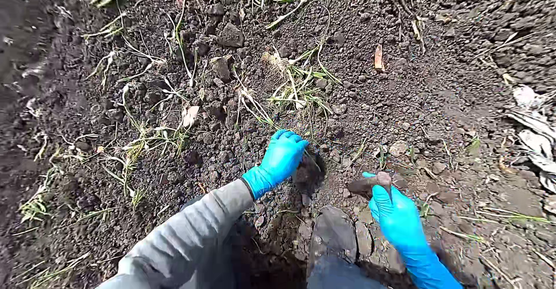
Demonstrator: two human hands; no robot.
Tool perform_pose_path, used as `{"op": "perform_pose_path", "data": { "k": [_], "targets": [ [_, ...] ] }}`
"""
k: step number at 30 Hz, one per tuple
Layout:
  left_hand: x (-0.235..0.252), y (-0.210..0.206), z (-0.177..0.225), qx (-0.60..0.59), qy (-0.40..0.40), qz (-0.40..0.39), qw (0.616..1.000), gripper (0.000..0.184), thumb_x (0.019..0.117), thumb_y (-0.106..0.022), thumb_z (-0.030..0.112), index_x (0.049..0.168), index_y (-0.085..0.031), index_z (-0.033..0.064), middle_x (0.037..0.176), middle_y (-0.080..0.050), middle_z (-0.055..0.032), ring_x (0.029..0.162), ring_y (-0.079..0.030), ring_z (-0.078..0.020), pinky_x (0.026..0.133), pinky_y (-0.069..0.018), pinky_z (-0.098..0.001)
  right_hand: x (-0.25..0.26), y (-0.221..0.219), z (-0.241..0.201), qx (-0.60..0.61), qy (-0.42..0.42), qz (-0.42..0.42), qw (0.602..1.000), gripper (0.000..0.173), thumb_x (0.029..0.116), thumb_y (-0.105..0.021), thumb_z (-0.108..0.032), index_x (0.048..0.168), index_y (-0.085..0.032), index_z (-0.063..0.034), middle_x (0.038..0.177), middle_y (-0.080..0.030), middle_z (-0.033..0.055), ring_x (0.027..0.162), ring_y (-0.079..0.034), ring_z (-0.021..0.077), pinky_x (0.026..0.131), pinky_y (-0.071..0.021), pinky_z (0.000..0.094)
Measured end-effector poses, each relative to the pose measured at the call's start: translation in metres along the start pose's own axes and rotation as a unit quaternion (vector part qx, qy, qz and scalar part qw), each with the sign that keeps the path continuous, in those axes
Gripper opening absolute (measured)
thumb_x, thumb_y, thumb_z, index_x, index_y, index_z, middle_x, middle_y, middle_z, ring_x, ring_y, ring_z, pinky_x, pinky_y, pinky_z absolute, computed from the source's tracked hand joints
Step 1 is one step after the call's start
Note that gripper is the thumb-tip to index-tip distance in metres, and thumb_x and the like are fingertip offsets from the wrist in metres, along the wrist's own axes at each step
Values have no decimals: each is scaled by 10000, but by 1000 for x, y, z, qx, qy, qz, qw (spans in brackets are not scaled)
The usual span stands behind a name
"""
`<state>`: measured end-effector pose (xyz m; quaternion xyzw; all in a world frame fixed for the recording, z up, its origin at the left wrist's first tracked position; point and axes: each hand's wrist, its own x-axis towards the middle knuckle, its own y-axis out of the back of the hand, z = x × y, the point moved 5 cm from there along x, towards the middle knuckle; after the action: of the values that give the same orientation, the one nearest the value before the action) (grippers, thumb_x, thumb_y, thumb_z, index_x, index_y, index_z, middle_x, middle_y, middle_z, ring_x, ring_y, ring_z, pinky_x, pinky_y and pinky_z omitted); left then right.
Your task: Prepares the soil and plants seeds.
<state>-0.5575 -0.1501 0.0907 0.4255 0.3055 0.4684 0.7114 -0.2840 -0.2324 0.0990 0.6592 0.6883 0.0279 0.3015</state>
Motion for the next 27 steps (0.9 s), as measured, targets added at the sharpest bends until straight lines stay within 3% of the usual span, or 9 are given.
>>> {"op": "perform_pose_path", "data": {
  "k": [3,6,9,11,15,17,20,23,27],
  "targets": [
    [-5,50,-66,30,154,62,986,255,1030,-553,134,1136,-782,95,1131,-749,-141,1136,-681,-350,1013,-495,-573,20,2,-41,-17,-13,-37,999,488,1031,-443,-592,969,-672,-164,544,-443,-27,426,-425,127,410,-394,333],
    [-9,64,-113,10,272,57,961,271,1032,-546,155,1170,-770,91,1181,-722,-171,1139,-678,-358,986,-521,-572,28,37,-132,135,99,-56,984,359,1043,-476,-535,940,-661,-245,536,-431,-98,399,-382,25,378,-365,199],
    [1,54,-137,28,247,8,969,307,995,-558,84,1236,-747,106,1319,-670,-177,1224,-630,-383,1012,-492,-605,40,43,-200,269,218,-87,934,420,1043,-502,-537,1212,-641,-178,651,-551,-86,425,-467,23,382,-436,178],
    [23,37,-144,67,201,-75,974,353,977,-566,51,1282,-729,125,1423,-604,-179,1269,-582,-421,1003,-483,-635,53,3,-221,219,242,-70,943,437,1067,-434,-538,1218,-621,-173,634,-544,-107,426,-468,22,376,-439,199],
    [58,29,-155,175,156,-186,954,223,924,-607,-18,1094,-748,7,1360,-587,-243,1206,-589,-461,930,-524,-634,87,-124,-124,-14,105,-132,986,457,1067,-448,-525,1062,-669,-125,608,-533,7,465,-500,137,453,-460,353],
    [50,27,-155,215,151,-230,937,195,909,-597,-39,1046,-735,-28,1339,-583,-248,1181,-598,-455,898,-546,-611,77,-140,-79,-43,28,-169,984,481,1066,-440,-544,1041,-675,-125,617,-534,27,490,-510,163,484,-469,380],
    [41,59,-157,96,106,-128,981,198,960,-571,-29,1053,-742,2,1205,-654,-222,1127,-645,-405,948,-544,-581,68,-92,-129,16,41,-164,985,454,1045,-465,-573,1014,-697,-183,546,-442,-15,421,-409,120,402,-379,294],
    [8,115,-149,-139,167,42,975,158,1012,-628,94,1106,-744,44,1101,-723,-105,976,-723,-198,916,-602,-412,50,-23,-221,176,142,-113,967,405,1042,-498,-538,1081,-700,-190,564,-463,-75,413,-397,34,387,-379,190],
    [-33,126,-175,-184,245,-60,950,156,1031,-636,147,1128,-731,69,1011,-758,-80,818,-728,-179,821,-611,-449,48,30,-237,397,161,-137,893,271,1054,-515,-303,1024,-648,-69,680,-622,76,467,-582,167,418,-525,308]
  ]
}}
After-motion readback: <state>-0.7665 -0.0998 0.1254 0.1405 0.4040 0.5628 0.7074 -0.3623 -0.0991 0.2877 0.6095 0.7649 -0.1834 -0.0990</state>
